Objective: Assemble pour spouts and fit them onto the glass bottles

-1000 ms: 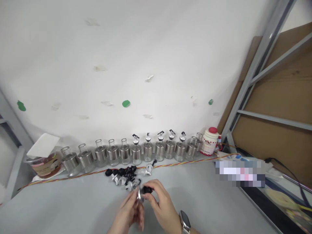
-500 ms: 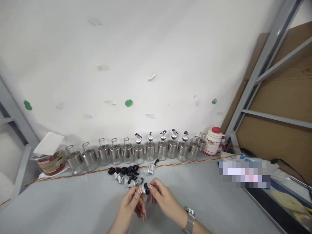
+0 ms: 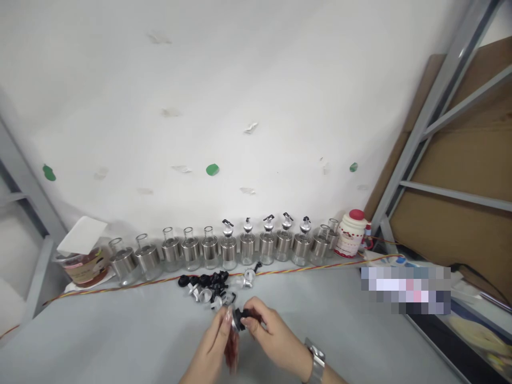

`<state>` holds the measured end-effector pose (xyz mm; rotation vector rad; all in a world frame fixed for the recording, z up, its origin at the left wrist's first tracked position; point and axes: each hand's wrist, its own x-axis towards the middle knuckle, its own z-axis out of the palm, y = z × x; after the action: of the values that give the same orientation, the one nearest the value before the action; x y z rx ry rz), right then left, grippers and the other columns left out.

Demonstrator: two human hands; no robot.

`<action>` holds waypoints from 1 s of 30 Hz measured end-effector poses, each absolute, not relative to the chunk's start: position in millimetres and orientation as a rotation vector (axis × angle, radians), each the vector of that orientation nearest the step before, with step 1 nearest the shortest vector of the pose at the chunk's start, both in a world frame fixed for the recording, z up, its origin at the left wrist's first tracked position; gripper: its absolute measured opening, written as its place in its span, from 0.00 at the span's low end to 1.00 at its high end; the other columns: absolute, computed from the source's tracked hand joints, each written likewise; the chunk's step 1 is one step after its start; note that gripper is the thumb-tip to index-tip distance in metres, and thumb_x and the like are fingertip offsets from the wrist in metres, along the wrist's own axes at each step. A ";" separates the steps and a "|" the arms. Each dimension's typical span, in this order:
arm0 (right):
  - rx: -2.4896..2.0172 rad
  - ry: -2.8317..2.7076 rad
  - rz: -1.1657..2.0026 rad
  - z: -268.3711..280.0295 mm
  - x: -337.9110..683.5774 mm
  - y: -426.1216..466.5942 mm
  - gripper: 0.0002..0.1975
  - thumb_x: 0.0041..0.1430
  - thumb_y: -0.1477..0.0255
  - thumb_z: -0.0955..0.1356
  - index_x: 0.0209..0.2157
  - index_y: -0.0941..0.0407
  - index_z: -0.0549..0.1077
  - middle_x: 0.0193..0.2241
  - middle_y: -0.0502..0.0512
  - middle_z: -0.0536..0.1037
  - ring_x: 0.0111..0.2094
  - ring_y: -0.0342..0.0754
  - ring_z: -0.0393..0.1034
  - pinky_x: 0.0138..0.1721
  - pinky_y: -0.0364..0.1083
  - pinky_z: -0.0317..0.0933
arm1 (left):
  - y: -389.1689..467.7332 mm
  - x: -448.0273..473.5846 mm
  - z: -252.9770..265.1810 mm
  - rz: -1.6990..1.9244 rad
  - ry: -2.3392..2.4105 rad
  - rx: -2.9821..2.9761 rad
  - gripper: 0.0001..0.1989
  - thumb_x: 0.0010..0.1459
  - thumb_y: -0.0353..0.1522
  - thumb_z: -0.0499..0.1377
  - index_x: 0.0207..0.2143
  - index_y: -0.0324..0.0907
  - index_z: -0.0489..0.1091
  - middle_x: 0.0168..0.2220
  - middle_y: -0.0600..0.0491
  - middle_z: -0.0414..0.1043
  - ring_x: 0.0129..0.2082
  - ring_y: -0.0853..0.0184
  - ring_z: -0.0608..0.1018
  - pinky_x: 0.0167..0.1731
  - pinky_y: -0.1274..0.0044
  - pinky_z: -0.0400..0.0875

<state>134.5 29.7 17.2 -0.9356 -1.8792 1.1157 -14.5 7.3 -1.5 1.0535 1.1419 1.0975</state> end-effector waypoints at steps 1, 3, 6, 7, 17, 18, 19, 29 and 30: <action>-0.935 -1.900 1.111 17.8 134.7 29.0 0.08 0.58 0.66 0.60 0.29 0.55 0.62 0.21 0.44 0.60 0.24 0.40 0.54 0.27 0.39 0.51 | 6.7 -14.5 -2.1 1.106 1.146 1.113 0.20 0.50 0.50 0.49 0.26 0.42 0.61 0.11 0.61 0.61 0.11 0.73 0.64 0.13 0.81 0.59; -0.941 -1.933 1.117 17.1 134.3 27.8 0.08 0.59 0.67 0.58 0.30 0.55 0.61 0.20 0.44 0.59 0.23 0.40 0.54 0.25 0.39 0.51 | 5.2 -14.7 -3.3 1.116 1.164 1.238 0.20 0.52 0.49 0.47 0.24 0.43 0.60 0.11 0.62 0.59 0.11 0.74 0.62 0.13 0.82 0.58; -0.955 -1.962 1.052 13.1 132.5 25.5 0.08 0.60 0.67 0.56 0.30 0.55 0.61 0.20 0.44 0.61 0.23 0.41 0.55 0.25 0.39 0.52 | 1.7 -13.0 -4.5 1.095 1.197 1.279 0.21 0.52 0.50 0.46 0.22 0.42 0.59 0.11 0.63 0.55 0.11 0.75 0.59 0.12 0.83 0.56; -0.960 -1.964 1.009 11.8 131.7 24.4 0.08 0.61 0.68 0.56 0.30 0.55 0.60 0.21 0.45 0.62 0.24 0.41 0.56 0.26 0.39 0.52 | 0.2 -11.7 -4.7 1.083 1.194 1.267 0.22 0.52 0.51 0.45 0.22 0.42 0.59 0.10 0.63 0.54 0.10 0.75 0.59 0.12 0.83 0.56; -1.035 -2.110 0.593 1.9 125.0 20.5 0.08 0.58 0.76 0.56 0.31 0.55 0.63 0.28 0.54 0.69 0.31 0.47 0.63 0.33 0.44 0.57 | -2.3 -4.1 -15.9 1.115 1.200 1.164 0.25 0.47 0.54 0.47 0.29 0.41 0.60 0.08 0.64 0.54 0.07 0.76 0.55 0.09 0.84 0.53; -1.034 -2.119 0.570 -0.2 123.6 20.7 0.08 0.58 0.77 0.55 0.31 0.55 0.63 0.29 0.54 0.70 0.31 0.48 0.63 0.34 0.44 0.57 | -1.8 -4.3 -17.0 1.119 1.202 1.162 0.25 0.47 0.54 0.47 0.30 0.41 0.60 0.08 0.64 0.54 0.07 0.76 0.55 0.08 0.84 0.53; -1.033 -2.120 0.554 -2.5 121.8 20.5 0.09 0.58 0.77 0.55 0.31 0.55 0.63 0.29 0.55 0.70 0.32 0.48 0.63 0.34 0.45 0.57 | -1.6 -4.3 -17.7 1.125 1.201 1.169 0.25 0.47 0.54 0.47 0.31 0.41 0.60 0.08 0.65 0.54 0.07 0.76 0.55 0.08 0.84 0.52; -0.998 -1.897 0.887 -1.8 116.9 19.4 0.14 0.61 0.66 0.53 0.27 0.55 0.61 0.23 0.49 0.67 0.25 0.43 0.60 0.28 0.40 0.56 | 5.0 -21.0 -0.5 1.030 1.292 1.530 0.18 0.55 0.47 0.45 0.23 0.44 0.59 0.10 0.61 0.57 0.11 0.72 0.62 0.14 0.82 0.55; -0.988 -1.852 0.963 0.8 117.5 21.3 0.15 0.61 0.64 0.53 0.27 0.55 0.62 0.23 0.49 0.67 0.26 0.43 0.60 0.29 0.40 0.56 | 6.1 -25.1 3.9 0.994 1.304 1.638 0.16 0.55 0.44 0.46 0.23 0.44 0.60 0.12 0.59 0.61 0.13 0.70 0.64 0.16 0.81 0.56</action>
<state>117.5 21.3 0.8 -0.9876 -1.8518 0.9630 -25.1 6.1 3.9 1.6379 1.3045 0.9943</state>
